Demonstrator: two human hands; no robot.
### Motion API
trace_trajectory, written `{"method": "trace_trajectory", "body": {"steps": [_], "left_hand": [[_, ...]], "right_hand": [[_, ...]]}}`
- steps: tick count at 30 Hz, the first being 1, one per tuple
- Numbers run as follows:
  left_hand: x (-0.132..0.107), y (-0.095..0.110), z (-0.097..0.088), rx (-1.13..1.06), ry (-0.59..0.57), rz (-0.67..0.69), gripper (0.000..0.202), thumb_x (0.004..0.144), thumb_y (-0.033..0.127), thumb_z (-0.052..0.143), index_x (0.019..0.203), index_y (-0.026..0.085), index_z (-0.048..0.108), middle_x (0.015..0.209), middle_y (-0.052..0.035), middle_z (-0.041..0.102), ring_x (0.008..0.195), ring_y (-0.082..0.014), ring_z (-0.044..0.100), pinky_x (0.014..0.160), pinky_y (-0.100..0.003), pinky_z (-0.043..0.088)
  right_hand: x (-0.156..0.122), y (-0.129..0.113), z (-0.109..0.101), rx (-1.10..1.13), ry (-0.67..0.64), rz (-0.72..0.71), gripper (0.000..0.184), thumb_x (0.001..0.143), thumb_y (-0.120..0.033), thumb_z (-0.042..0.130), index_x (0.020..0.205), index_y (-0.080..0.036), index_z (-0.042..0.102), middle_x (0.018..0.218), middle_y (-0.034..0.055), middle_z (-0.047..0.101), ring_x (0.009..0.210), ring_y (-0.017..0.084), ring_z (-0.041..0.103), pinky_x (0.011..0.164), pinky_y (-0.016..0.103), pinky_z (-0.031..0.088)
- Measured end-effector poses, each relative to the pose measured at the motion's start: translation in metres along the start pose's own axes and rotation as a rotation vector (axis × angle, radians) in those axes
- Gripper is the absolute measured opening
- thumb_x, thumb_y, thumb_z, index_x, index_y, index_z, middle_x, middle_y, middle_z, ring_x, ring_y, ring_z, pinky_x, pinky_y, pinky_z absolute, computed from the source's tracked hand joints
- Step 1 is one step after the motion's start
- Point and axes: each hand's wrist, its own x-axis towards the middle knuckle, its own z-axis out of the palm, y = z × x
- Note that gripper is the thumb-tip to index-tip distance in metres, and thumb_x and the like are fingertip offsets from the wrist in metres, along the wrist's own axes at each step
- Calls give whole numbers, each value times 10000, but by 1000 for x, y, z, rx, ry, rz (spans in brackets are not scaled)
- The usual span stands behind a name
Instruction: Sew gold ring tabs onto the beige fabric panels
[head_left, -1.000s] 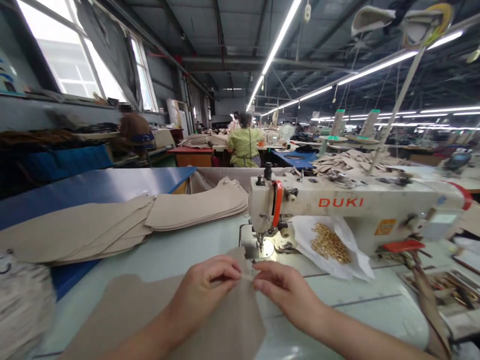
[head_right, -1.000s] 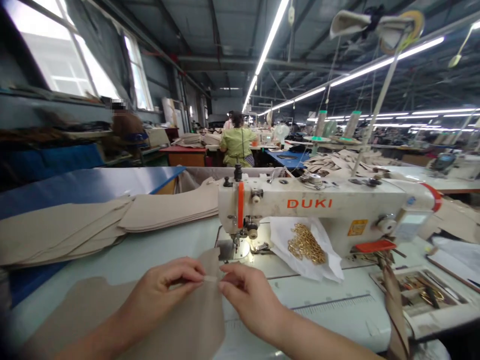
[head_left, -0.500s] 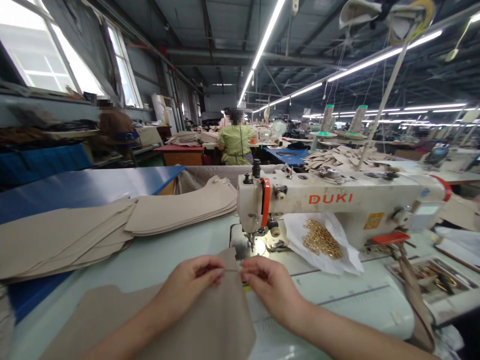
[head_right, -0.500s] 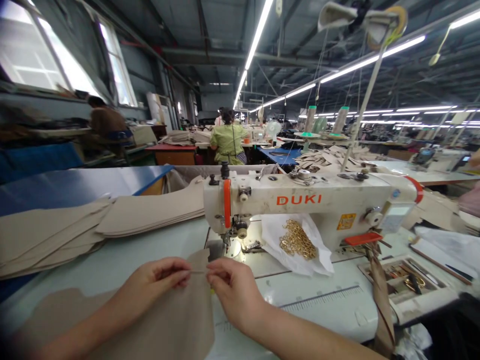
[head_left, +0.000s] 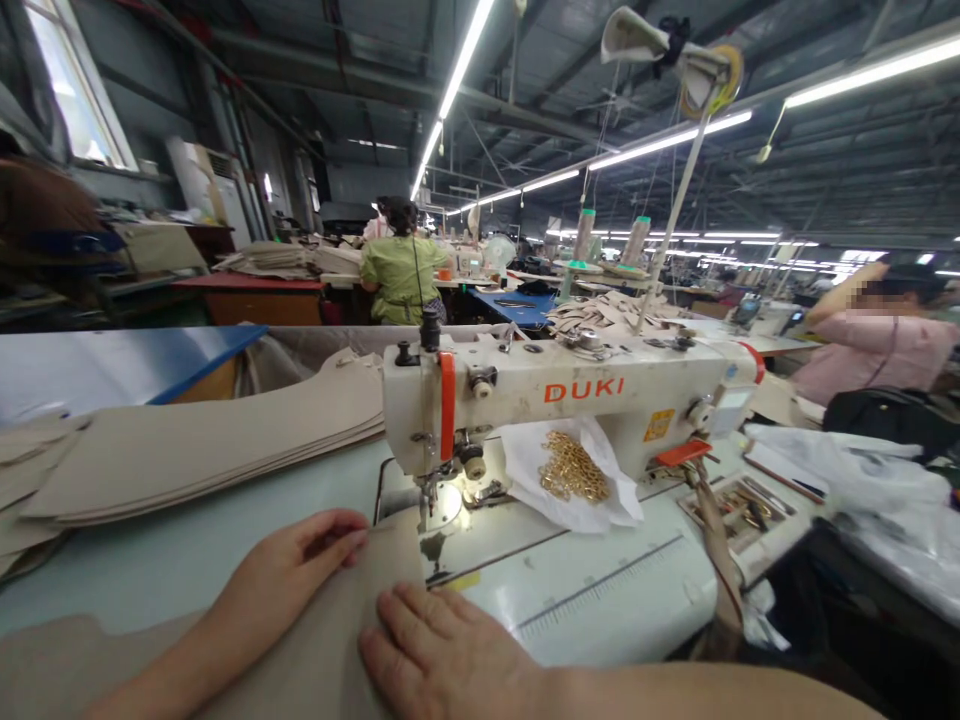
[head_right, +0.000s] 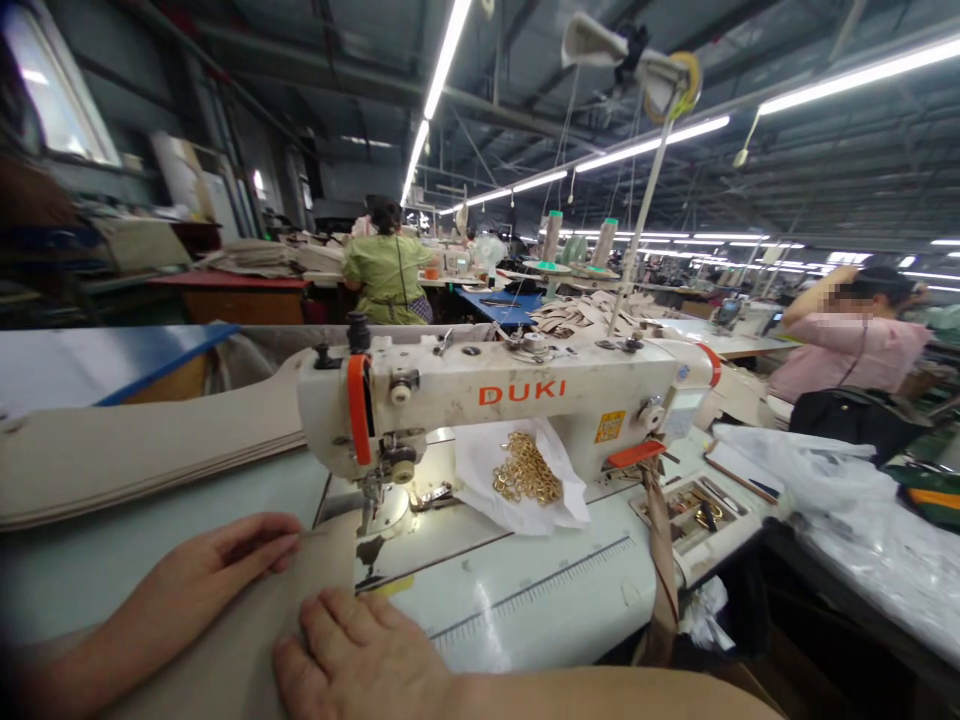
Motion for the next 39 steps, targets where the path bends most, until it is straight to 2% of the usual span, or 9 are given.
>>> {"method": "trace_trajectory", "body": {"steps": [4, 7, 11, 13, 16, 21, 27, 34, 39], "left_hand": [[4, 9, 0, -16, -10, -15, 338, 647, 514, 578, 783, 221, 678, 710, 5, 708, 745, -241, 657, 701, -287, 486], [3, 15, 0, 5, -23, -36, 312, 644, 511, 576, 724, 228, 681, 704, 10, 714, 742, -244, 660, 694, -286, 475], [3, 14, 0, 15, -34, -28, 303, 654, 508, 581, 746, 240, 689, 718, 12, 725, 738, -244, 669, 676, -278, 472], [4, 12, 1, 18, -32, -25, 301, 655, 505, 589, 760, 242, 691, 727, 13, 730, 740, -242, 673, 673, -272, 475], [6, 8, 1, 35, -35, -23, 296, 662, 501, 584, 757, 241, 689, 726, 14, 729, 737, -238, 673, 671, -268, 477], [8, 2, 3, 24, -42, 4, 294, 691, 490, 560, 769, 232, 679, 722, 9, 720, 732, -233, 669, 662, -268, 474], [9, 4, 4, 34, -48, -7, 305, 687, 479, 554, 775, 215, 679, 716, -3, 711, 723, -232, 656, 667, -278, 461], [5, 11, 3, 5, -17, 19, 320, 664, 491, 578, 747, 196, 670, 699, -10, 697, 707, -228, 640, 647, -272, 451], [3, 19, 4, -3, 8, 44, 272, 642, 448, 570, 702, 200, 664, 642, 7, 675, 663, -211, 625, 613, -261, 449]], "right_hand": [[-14, 15, -29, 36, 92, -8, 520, 909, -486, 446, 1271, -116, 483, 1320, 120, 519, 1233, 235, 443, 1056, 327, 325], [-28, 48, -62, 15, 193, 179, 312, 952, -232, 371, 1171, -143, 576, 1173, 75, 623, 1082, 166, 550, 970, 262, 396], [-30, 115, -92, -260, 83, 608, 324, 873, -58, 426, 1120, -141, 619, 1131, 96, 645, 1068, 179, 568, 927, 273, 413], [-23, 144, -94, -304, 37, 688, 279, 887, -79, 436, 1084, -95, 633, 1091, 153, 651, 1029, 226, 595, 905, 336, 433], [-12, 168, -88, -335, -80, 725, 169, 908, -188, 517, 1006, -118, 637, 1043, 108, 649, 966, 209, 612, 874, 380, 465], [-3, 171, -80, -369, -205, 741, 254, 906, -300, 553, 1103, -140, 576, 1120, 89, 589, 957, 197, 599, 821, 389, 503], [-3, 171, -81, -331, -189, 752, 268, 907, -301, 550, 1122, -142, 565, 1129, 85, 584, 962, 202, 596, 819, 402, 503], [-11, 167, -86, -178, 61, 759, 121, 881, -154, 537, 920, -137, 651, 953, 75, 675, 896, 198, 633, 819, 361, 486], [-25, 142, -87, 61, 304, 659, 194, 766, -53, 513, 812, -161, 668, 836, 55, 718, 777, 174, 669, 709, 245, 497]]}}
